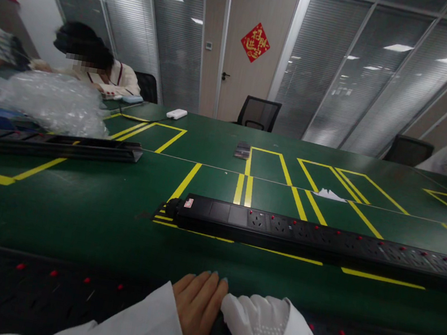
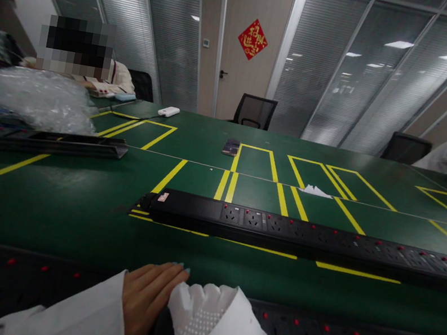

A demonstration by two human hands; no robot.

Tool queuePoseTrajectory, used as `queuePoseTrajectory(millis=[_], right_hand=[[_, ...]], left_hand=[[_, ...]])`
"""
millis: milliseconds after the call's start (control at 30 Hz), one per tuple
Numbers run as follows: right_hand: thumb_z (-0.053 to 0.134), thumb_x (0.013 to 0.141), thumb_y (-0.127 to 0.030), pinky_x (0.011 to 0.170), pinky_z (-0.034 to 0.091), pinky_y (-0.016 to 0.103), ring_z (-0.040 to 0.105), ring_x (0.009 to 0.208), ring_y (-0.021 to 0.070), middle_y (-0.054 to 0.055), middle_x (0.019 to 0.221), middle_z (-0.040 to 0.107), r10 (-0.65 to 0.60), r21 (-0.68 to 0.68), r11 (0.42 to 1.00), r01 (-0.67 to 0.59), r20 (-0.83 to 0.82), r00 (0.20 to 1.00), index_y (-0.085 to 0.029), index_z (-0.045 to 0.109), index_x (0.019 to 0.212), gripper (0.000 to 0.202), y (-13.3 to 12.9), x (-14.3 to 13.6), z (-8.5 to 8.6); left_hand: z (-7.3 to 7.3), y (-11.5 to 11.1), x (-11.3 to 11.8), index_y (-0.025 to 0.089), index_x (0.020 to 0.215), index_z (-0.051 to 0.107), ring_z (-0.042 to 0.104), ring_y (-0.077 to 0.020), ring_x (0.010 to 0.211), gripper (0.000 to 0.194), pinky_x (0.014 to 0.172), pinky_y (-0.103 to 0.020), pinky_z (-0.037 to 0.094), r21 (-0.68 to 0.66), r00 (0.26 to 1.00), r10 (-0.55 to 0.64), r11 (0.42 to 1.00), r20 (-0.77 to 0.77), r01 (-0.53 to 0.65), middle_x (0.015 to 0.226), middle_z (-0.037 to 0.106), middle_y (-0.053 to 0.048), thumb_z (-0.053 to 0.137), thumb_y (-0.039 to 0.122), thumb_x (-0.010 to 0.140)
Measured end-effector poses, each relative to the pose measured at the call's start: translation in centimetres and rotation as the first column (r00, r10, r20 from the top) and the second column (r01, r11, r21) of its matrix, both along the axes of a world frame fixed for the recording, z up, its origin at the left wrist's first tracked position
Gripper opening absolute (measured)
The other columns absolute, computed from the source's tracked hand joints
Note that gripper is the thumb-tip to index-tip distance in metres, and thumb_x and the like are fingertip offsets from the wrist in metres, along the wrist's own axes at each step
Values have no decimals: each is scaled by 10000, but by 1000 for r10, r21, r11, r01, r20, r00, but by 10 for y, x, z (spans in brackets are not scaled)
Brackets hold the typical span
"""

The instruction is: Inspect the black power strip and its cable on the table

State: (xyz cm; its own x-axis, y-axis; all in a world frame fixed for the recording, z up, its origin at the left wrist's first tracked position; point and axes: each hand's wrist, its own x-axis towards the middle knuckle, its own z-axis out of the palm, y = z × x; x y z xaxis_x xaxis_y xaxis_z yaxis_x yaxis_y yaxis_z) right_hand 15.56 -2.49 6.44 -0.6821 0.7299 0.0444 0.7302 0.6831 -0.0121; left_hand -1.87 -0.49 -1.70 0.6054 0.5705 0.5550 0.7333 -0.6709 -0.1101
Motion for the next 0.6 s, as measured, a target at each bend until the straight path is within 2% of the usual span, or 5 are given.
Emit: queuePoseTrajectory(millis=[400,600], right_hand=[[518,898,-383,666,505,315,577,785,140,48,997,579,0,-18,1000,-1,-7,1000,-159,546,1088,296,0,0,2],[517,898,-384,652,504,307,575,767,134,44,978,581,-1,4,1000,1,-10,1000,-156,548,1079,293,0,0,-1]], left_hand=[[-1,-1,2,127,1110,538,638,-198,943,299,745,-322,527,-3,1000,17,1000,12,-17,1041,671,-74,310,72,925],[-1,0,2,132,1110,526,636,-192,947,320,752,-317,516,7,999,26,1000,25,-26,1033,674,-67,254,84,948]])
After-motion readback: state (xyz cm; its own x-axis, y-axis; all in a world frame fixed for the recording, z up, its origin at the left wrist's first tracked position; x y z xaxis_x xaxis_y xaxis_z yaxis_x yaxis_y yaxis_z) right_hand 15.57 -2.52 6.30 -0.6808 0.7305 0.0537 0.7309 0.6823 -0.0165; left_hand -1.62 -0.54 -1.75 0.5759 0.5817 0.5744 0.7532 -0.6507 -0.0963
